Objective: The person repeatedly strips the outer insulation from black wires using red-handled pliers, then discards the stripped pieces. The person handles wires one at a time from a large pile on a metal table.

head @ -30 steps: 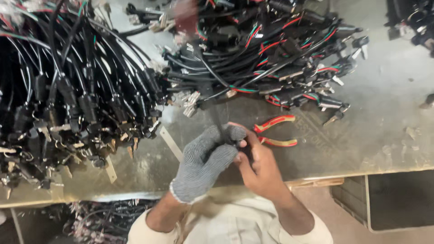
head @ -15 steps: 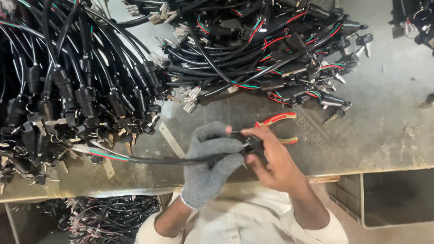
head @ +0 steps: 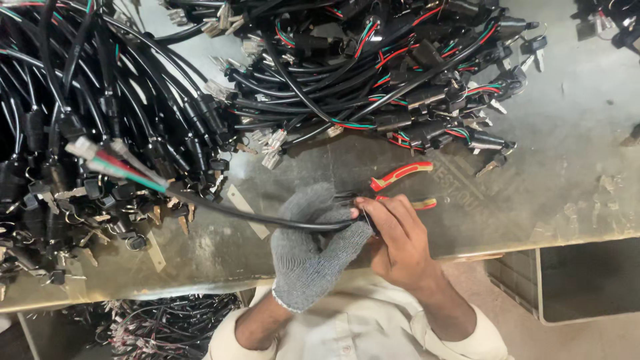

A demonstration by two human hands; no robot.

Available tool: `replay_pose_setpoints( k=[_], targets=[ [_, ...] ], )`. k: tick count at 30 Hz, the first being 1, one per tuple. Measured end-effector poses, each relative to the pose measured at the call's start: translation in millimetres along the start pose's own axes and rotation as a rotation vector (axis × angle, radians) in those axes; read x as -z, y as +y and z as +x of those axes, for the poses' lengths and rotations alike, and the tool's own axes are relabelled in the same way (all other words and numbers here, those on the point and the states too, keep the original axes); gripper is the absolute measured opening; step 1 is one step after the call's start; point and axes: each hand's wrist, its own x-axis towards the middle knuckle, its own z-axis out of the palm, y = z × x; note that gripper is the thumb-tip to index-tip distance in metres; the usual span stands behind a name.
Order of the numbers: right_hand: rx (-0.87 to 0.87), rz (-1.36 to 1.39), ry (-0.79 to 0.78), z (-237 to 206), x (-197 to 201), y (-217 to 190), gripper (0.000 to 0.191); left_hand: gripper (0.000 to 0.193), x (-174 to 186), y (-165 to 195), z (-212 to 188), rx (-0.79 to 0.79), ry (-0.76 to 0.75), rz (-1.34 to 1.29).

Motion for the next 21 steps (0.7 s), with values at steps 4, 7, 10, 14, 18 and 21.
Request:
replay_pose_setpoints(
  k=[4, 7, 10, 14, 18, 21],
  targets=[
    [-0.113, 0.178, -0.091, -0.6, 2.4, -1.9, 0.057, 0.05, 8.4, 1.8, 2.1, -0.087, -0.127, 0.186],
    [-0.159, 0.346, -0.106, 2.6, 4.8, 0.6, 0.035, 0.043, 10.5, 10.3, 1.5, -0.259, -0.174, 0.204],
    [-0.434, 0.431, -0.244, 5.2, 7.2, 4.7, 0.024, 0.046, 5.0, 23.9, 4.3, 0.029, -0.189, 0.087],
    [-0.585, 0.666, -0.35, 4.0, 9.5, 5.4, 0.02, 0.061, 9.2, 28.6, 23.4, -0.387, -0.199, 0.334],
    [-0.35, 0.694, -0.326, 3.2, 5.9, 3.8, 0.022, 0.053, 14.3, 12.1, 34.2, -0.457, -0.445, 0.215],
    [-0.423, 0.587, -0.366, 0.4, 2.2, 10.6, 0.028, 0.052, 21.3, 5.0, 26.4, -0.41, -0.45, 0.245]
  ],
)
